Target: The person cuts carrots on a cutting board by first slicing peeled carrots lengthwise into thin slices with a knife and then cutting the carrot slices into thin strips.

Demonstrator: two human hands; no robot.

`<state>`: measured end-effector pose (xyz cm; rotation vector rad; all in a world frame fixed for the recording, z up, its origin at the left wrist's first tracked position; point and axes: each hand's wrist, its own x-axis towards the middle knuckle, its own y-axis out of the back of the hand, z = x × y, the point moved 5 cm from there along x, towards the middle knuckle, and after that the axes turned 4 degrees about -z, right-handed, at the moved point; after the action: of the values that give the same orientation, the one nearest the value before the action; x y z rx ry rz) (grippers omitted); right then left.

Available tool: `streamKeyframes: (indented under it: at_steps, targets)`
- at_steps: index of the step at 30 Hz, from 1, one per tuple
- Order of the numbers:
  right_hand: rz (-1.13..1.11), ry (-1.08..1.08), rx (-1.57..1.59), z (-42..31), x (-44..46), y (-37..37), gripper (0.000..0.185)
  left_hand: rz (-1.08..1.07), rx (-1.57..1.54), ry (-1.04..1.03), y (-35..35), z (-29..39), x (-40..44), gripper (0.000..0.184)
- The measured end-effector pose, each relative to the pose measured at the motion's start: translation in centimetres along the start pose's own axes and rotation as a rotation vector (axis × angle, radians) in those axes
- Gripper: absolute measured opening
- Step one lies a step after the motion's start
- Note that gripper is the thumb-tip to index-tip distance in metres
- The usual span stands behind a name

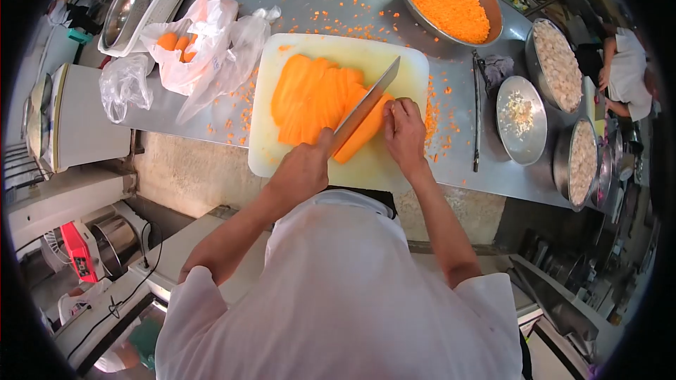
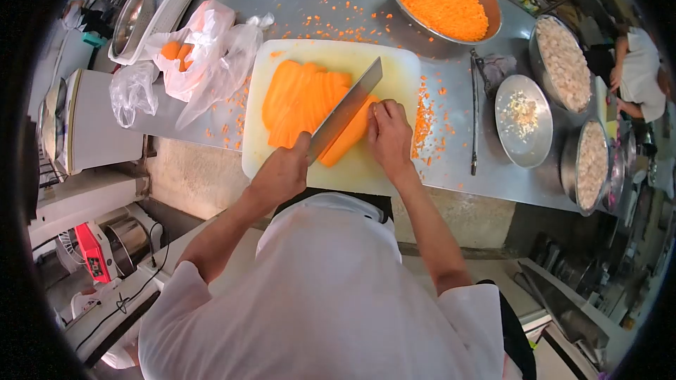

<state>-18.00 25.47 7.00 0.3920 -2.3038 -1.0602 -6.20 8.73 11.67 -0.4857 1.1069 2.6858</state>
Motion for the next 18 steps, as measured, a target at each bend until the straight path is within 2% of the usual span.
streamKeyframes:
  at_steps: [7, 9, 15, 17, 18]
  targets:
    - [-0.063, -0.029, -0.054, -0.2, 0.4, -0.3, 0.013, 0.01, 0.079, -0.081, 0.9, 0.6, -2.6, 0.027]
    - [-0.048, 0.001, -0.066, -0.2, 0.4, -0.4, 0.026, -0.022, 0.053, -0.074, 0.7, 0.8, -2.8, 0.027]
    - [-0.044, -0.019, -0.033, 0.3, 0.2, -0.7, 0.028, -0.041, 0.118, -0.083, 0.7, 1.9, -2.7, 0.026]
    - [-0.042, -0.027, -0.015, 0.5, 0.1, -0.9, 0.028, -0.138, 0.089, 0.031, 0.6, 2.1, -2.4, 0.042]
    - [-0.039, -0.028, 0.001, 0.7, 0.0, -1.0, 0.028, -0.147, 0.089, 0.033, 0.4, 2.2, -2.2, 0.042]
